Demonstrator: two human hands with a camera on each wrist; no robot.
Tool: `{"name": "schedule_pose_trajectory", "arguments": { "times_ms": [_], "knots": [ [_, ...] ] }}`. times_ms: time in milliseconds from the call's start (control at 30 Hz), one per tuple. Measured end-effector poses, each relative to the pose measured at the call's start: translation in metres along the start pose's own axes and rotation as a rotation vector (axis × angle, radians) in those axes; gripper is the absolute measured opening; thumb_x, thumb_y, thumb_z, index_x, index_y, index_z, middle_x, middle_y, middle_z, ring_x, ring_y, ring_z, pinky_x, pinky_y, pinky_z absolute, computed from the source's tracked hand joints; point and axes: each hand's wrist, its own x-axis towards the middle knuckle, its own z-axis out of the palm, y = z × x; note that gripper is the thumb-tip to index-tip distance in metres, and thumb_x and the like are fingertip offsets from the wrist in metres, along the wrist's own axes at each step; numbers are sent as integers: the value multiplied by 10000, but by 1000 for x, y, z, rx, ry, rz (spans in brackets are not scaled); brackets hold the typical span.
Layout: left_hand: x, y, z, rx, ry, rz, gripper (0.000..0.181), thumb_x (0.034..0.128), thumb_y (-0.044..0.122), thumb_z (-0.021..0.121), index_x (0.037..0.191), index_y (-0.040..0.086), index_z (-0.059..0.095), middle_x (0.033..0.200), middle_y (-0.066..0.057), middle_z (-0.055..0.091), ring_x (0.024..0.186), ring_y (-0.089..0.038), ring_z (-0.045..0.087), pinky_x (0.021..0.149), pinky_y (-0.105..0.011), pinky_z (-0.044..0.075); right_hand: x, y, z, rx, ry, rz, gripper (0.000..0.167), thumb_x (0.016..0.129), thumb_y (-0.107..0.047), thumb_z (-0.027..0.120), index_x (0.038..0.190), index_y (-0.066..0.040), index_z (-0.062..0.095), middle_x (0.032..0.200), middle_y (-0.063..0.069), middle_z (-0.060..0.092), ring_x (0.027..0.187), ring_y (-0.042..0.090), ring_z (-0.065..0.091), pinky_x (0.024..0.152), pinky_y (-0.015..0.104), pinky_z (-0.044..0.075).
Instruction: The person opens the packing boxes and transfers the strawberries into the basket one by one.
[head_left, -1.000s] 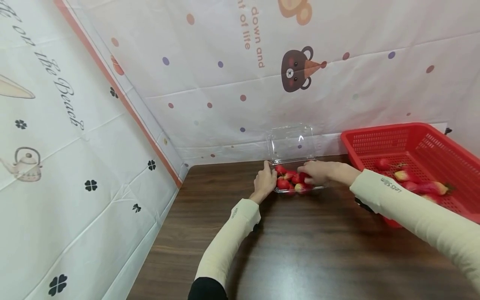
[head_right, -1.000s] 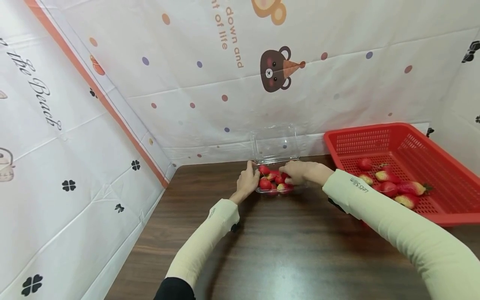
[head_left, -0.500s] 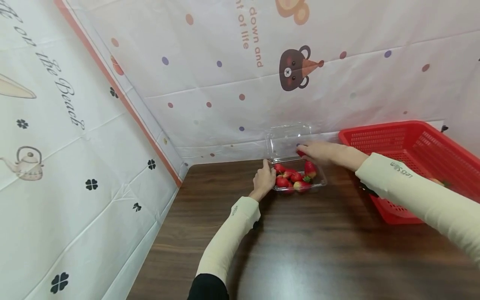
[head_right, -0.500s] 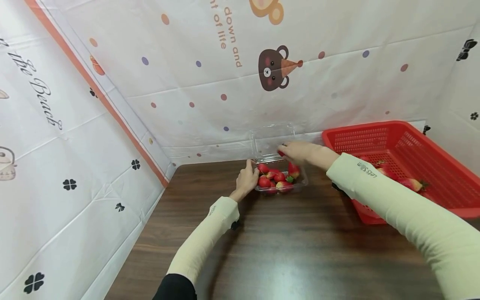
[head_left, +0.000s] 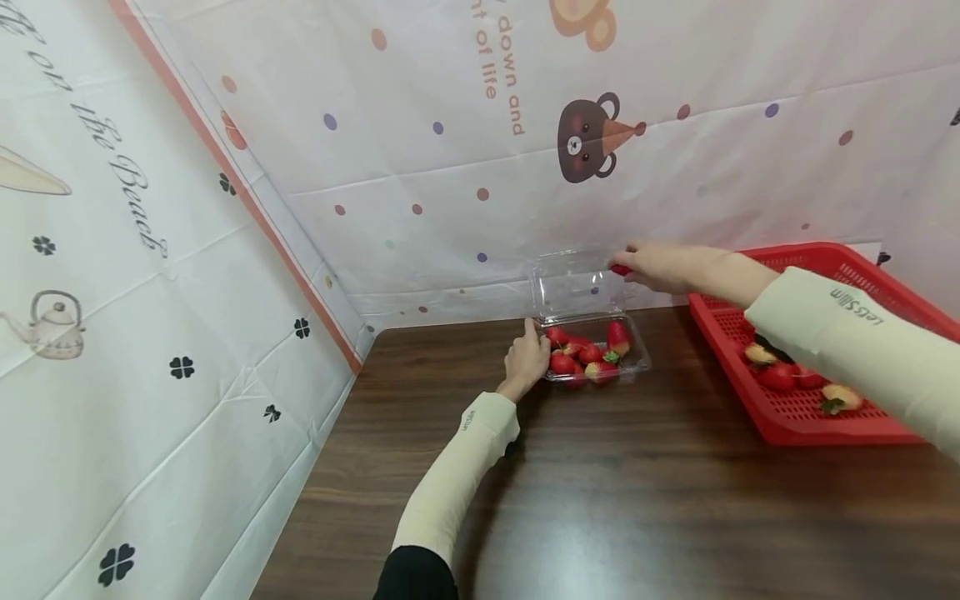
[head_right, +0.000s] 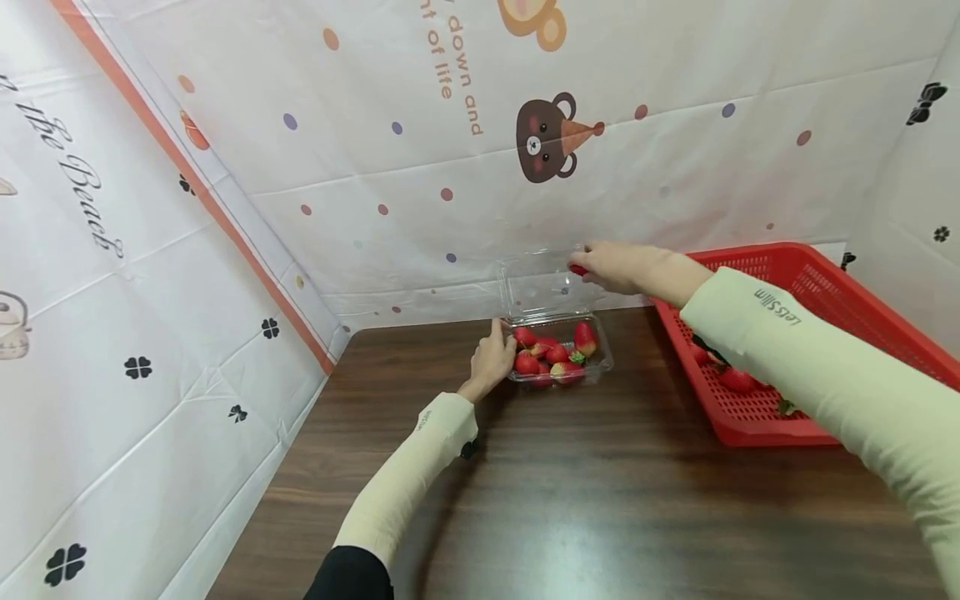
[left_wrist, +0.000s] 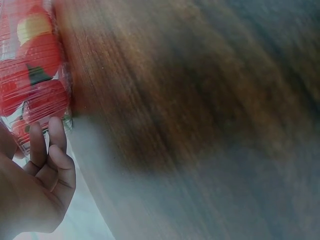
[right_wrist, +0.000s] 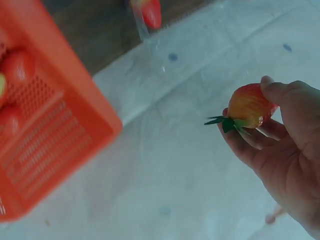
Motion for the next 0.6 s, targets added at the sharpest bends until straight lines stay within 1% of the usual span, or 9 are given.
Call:
{"name": "schedule_pose_trajectory", "arguments": {
  "times_ms": [67,167,300,400,500,600],
  "knots": [
    [0,1,0,1,1,3,268,1035,276,473,1283,174,480,1031,-156,753,925,-344,735,748,-478,542,-3,3,-12,-12,-20,22,306,890,-16,739,1169,-33,616,981,203,636,847,339,685,778,503,585],
    [0,2,0,-3,11,9,262,1034,272,476,1276,173,485,1030,-161,753,922,-348,734,748,-483,542,-9,8,-31,-78,-53,50,346,859,-51,784,1179,-63,652,1004,183,633,877,329,684,789,496,590],
    [0,2,-1,-3,13,14,261,1036,267,472,1279,171,482,1026,-170,751,920,-352,734,758,-493,544,-16,18,-52,-174,-54,70,388,813,-102,839,1172,-94,691,1011,199,608,890,347,656,771,502,586],
    [-1,2,-1,7,3,16,263,1039,271,470,1282,170,474,1033,-169,752,922,-349,736,752,-487,546,-20,26,-61,-206,-37,86,395,784,-122,866,1142,-90,703,992,212,598,875,359,638,755,508,576],
    [-1,1,-1,4,6,15,258,1038,267,477,1276,169,480,1032,-171,755,922,-352,738,746,-488,546,-25,34,-66,-207,-12,96,392,761,-110,879,1108,-68,703,967,225,585,846,361,633,742,506,568],
    [-1,0,0,-1,4,11,259,1042,272,474,1285,180,480,1033,-172,753,928,-353,736,764,-494,546,-32,42,-70,-193,3,129,398,749,-82,882,1100,-48,698,976,249,584,846,378,636,750,510,577]
  ]
}}
